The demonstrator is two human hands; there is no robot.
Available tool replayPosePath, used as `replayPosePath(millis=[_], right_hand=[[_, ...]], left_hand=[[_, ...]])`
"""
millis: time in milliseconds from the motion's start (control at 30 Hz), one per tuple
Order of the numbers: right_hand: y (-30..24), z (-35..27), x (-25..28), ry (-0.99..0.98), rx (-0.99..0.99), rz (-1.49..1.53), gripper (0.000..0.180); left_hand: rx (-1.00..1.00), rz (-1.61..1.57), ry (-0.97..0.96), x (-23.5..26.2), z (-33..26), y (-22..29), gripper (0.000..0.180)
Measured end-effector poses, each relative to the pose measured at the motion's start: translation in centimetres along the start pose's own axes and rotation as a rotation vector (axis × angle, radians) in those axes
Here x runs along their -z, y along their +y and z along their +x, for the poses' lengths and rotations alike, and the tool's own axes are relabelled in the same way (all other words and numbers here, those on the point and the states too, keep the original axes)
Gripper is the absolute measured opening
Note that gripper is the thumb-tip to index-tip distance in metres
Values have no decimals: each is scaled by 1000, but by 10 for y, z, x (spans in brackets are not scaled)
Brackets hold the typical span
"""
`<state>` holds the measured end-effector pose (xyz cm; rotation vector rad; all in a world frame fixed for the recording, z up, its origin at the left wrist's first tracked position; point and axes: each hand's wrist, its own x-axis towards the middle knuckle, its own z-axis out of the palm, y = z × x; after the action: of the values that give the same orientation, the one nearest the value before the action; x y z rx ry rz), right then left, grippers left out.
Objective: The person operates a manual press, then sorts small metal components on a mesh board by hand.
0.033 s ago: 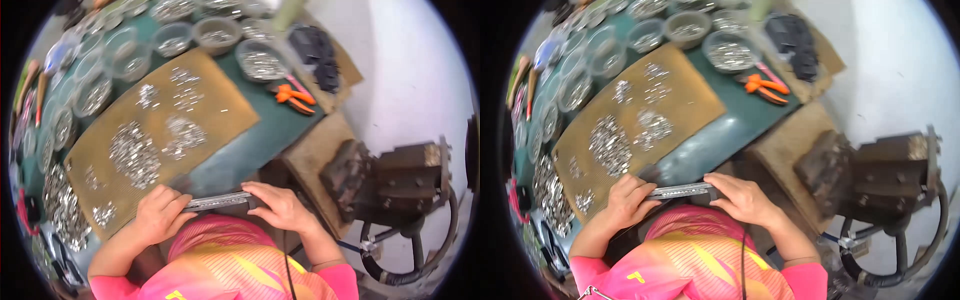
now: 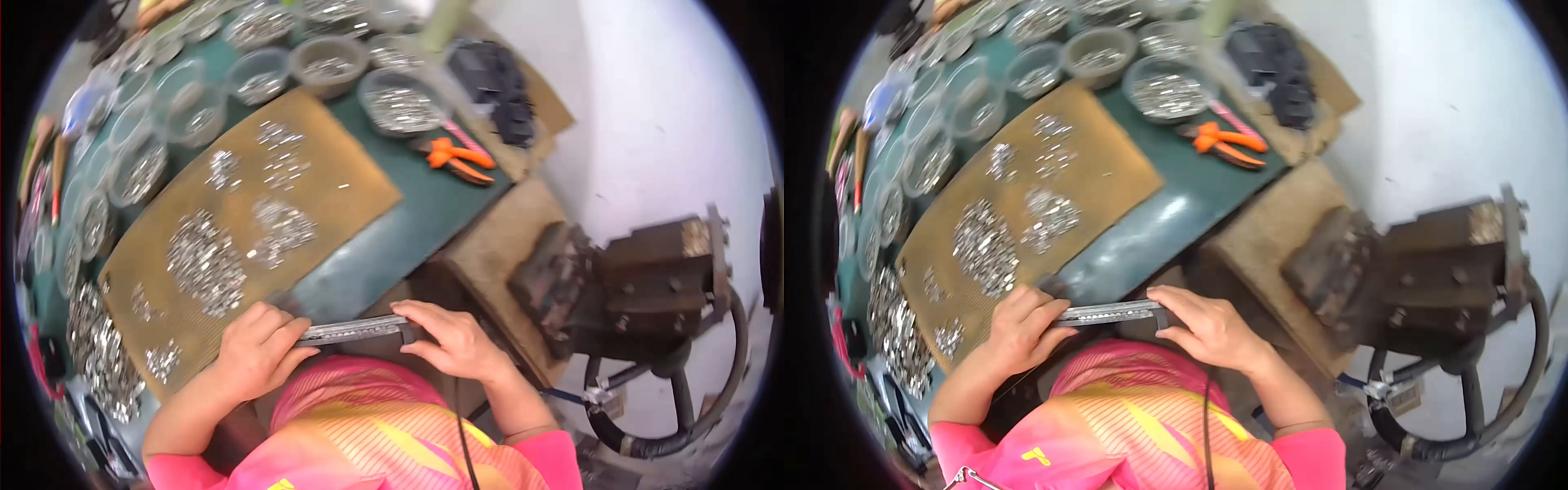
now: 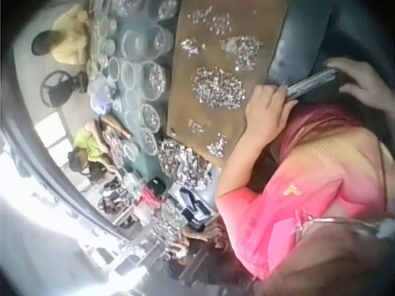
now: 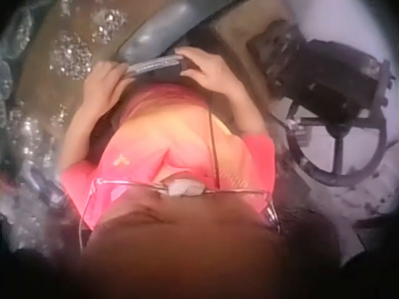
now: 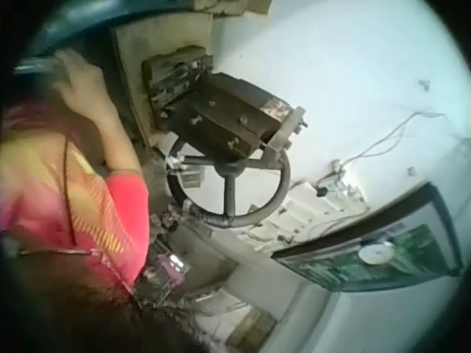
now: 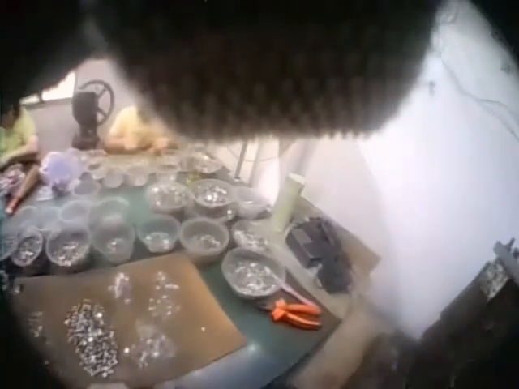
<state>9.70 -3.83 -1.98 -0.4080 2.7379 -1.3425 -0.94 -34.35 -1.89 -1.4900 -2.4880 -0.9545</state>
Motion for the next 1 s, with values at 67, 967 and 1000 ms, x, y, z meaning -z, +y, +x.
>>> replayPosePath(millis=[67, 967, 1000], right_hand=[[4, -36, 14, 120, -41, -23, 58], [21, -141, 61, 762, -435, -486, 120], [20, -136, 60, 762, -450, -494, 119]], left_hand=[[-79, 0, -13, -14, 37, 12, 39], [-569, -505, -226, -172, 237, 123, 23], [-548, -586, -287, -172, 226, 126, 24]])
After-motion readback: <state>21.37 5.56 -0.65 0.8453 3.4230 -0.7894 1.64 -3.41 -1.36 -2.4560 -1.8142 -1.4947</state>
